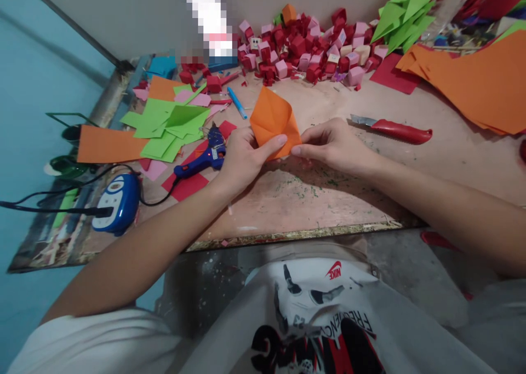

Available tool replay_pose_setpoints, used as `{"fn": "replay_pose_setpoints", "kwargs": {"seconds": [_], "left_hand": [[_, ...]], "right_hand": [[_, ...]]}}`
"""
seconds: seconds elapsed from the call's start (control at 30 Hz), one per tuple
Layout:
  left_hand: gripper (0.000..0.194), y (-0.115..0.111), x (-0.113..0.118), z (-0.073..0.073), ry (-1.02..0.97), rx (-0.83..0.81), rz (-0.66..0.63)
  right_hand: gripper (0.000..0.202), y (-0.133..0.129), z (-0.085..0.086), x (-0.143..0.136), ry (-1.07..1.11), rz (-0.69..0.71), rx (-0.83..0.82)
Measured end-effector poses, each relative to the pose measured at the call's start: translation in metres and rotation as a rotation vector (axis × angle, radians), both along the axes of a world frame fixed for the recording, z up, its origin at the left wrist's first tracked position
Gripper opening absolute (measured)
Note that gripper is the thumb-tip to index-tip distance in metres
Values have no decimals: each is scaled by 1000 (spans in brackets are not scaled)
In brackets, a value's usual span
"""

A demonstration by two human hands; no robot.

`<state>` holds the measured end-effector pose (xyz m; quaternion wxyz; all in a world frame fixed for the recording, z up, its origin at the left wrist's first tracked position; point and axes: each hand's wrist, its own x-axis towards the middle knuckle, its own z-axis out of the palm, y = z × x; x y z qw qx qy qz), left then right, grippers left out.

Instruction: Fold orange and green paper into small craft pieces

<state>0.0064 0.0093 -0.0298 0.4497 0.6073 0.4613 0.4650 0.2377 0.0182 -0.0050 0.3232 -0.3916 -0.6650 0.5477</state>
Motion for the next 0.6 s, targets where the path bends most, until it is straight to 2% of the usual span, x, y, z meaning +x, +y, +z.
{"fn": "replay_pose_setpoints", "kwargs": {"seconds": [0.2, 0.5, 0.6], "left_hand": [[42, 0, 0, 1, 17, 21, -8], [41, 2, -4, 0, 187, 126, 20], [41, 2, -5, 2, 197, 113, 20]], "right_hand": [[43, 0, 0, 0, 14, 5, 14], [48, -1, 1, 1, -6, -37, 26], [47, 1, -1, 1, 20, -33, 17]]}}
